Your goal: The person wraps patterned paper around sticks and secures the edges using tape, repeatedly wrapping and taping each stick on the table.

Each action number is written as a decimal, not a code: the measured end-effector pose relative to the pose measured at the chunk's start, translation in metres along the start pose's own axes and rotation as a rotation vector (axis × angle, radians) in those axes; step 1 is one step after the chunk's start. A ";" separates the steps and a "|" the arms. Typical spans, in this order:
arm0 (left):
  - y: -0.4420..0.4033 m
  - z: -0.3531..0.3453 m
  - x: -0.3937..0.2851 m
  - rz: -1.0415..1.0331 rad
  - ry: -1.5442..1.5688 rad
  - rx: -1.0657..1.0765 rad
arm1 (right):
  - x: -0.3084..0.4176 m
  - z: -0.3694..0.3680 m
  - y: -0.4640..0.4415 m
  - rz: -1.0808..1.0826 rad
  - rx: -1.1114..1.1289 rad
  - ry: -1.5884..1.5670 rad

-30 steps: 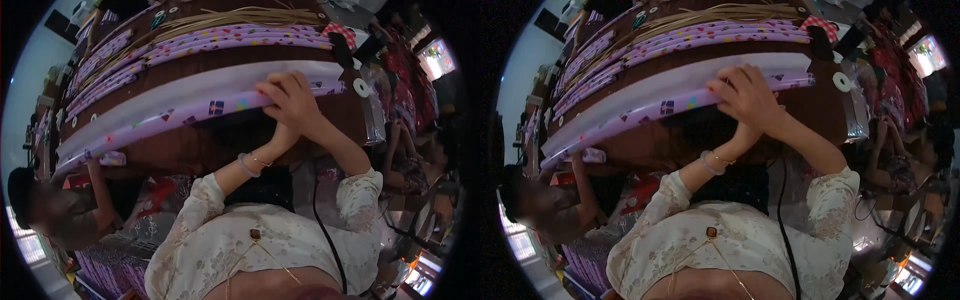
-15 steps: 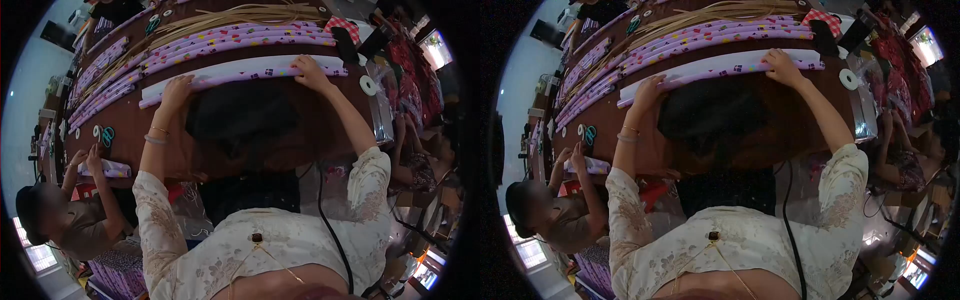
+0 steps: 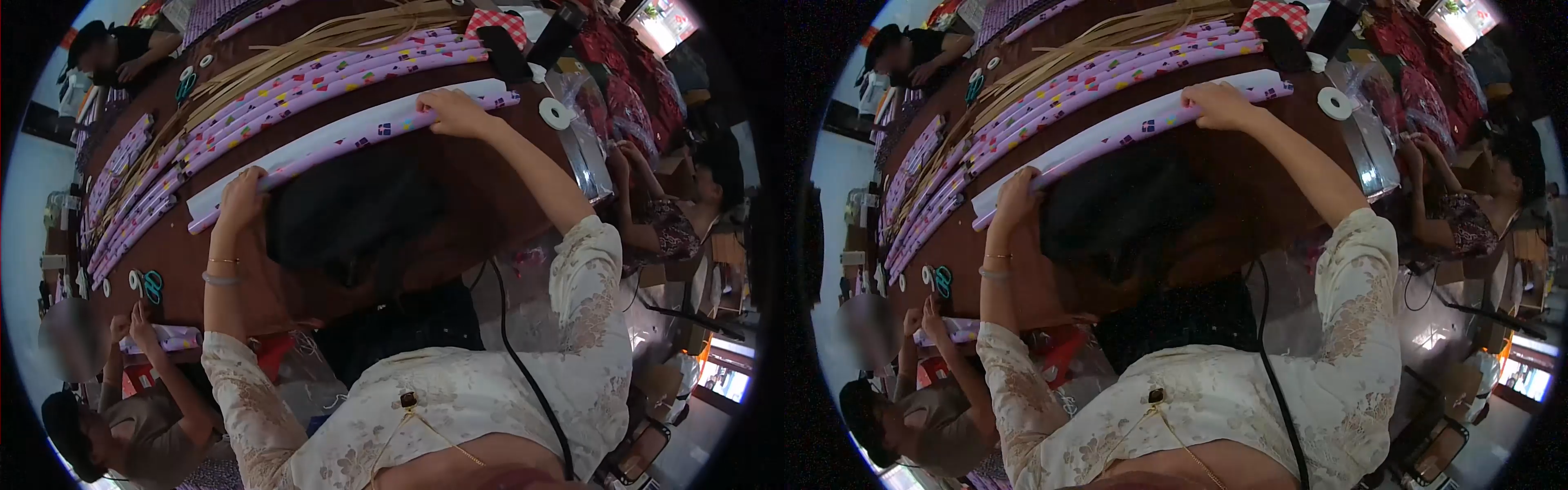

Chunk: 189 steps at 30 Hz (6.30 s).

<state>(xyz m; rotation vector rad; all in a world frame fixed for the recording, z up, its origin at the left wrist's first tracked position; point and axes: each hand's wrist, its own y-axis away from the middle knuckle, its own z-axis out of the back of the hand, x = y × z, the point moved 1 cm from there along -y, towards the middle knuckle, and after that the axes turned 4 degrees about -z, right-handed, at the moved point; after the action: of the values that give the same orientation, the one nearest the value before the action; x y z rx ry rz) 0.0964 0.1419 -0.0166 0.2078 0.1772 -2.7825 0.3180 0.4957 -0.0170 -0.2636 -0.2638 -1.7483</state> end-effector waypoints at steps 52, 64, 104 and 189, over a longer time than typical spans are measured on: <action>0.015 -0.005 0.004 0.058 0.082 -0.054 | -0.163 0.050 0.045 -0.397 0.088 -0.822; 0.016 -0.004 0.003 0.064 0.114 -0.076 | -0.162 0.028 0.037 -0.422 -0.067 -0.575; 0.018 -0.013 -0.009 0.045 0.064 -0.088 | -0.085 0.008 0.070 -0.142 -0.149 -0.069; 0.113 0.115 -0.163 0.389 1.253 -0.333 | 0.227 0.010 0.094 0.035 1.135 -1.426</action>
<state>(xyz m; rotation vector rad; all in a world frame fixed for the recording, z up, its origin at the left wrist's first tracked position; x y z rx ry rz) 0.2732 0.0726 0.1124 1.6320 0.7658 -1.8213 0.3673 0.2706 0.0682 -0.6002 -2.1215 -0.8418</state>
